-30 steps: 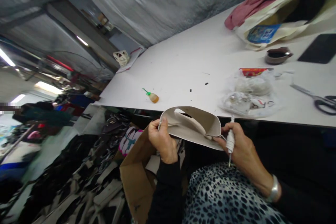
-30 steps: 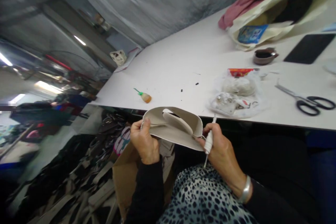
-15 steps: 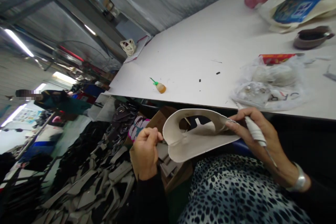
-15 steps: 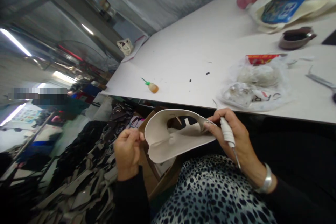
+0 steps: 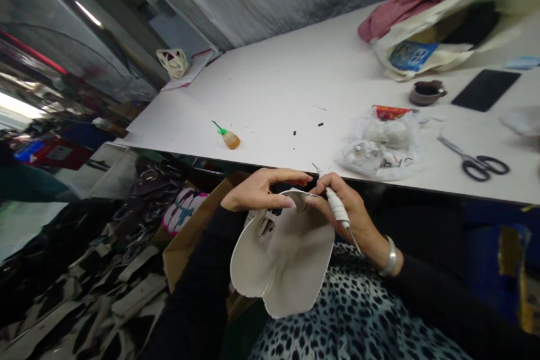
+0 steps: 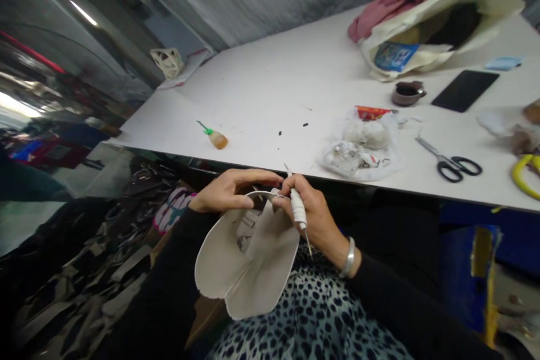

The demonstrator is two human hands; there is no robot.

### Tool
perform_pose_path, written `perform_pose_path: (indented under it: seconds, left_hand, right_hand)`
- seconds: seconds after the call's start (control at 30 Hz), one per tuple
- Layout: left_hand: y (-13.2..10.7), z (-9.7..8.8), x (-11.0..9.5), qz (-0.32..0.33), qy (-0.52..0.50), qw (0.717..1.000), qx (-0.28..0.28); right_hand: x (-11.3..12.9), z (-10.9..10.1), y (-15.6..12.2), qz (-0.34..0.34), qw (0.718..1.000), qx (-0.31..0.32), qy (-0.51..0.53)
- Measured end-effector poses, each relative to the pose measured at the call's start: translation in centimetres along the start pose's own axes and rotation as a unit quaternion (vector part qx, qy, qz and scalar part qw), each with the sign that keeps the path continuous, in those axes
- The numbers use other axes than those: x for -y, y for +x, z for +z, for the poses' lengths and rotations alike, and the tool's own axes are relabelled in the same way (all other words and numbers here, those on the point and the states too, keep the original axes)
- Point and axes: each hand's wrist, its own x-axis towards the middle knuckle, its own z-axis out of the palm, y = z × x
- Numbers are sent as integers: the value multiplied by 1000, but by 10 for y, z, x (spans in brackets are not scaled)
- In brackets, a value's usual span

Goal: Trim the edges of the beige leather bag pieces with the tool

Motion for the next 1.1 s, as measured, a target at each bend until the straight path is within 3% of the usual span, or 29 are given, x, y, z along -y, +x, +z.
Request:
perform_pose_path:
  seconds: [0.07, 0.13, 0.23, 0.4, 0.53, 0.7, 0.8, 0.9, 0.97, 1.1]
  left_hand:
    - [18, 2, 6, -10, 30, 998, 49]
    - [29, 7, 18, -18, 41, 998, 52]
    - [35, 18, 40, -39, 26, 998, 36]
    - [45, 38, 66, -52, -22, 997, -43]
    - [52, 42, 80, -58, -93, 992, -66]
    - [46, 18, 94, -102, -189, 971, -104]
    - [38, -8, 87, -148, -240, 947, -154]
    - [40, -16, 75, -200, -243, 938, -145]
    - [50, -1, 69, -214, -244, 939, -115]
    - [76, 62, 65, -191, -214, 955, -80]
  right_hand:
    - [-4, -1, 1, -16, 999, -15, -25]
    - [-9, -1, 2, -24, 997, -53, -55]
    - [-16, -1, 4, -23, 990, -103, -92]
    - [-25, -2, 11, -43, 978, -150, -140]
    - [-29, -3, 15, -49, 971, -167, -165]
    - [-22, -17, 9, -44, 978, -190, -74]
    - [-18, -41, 2, -63, 969, -229, -65]
    - [-20, -72, -1, -54, 951, -287, -101]
    - [-25, -90, 0, -24, 938, -320, -131]
    - [-41, -114, 2, 20, 926, -345, -153]
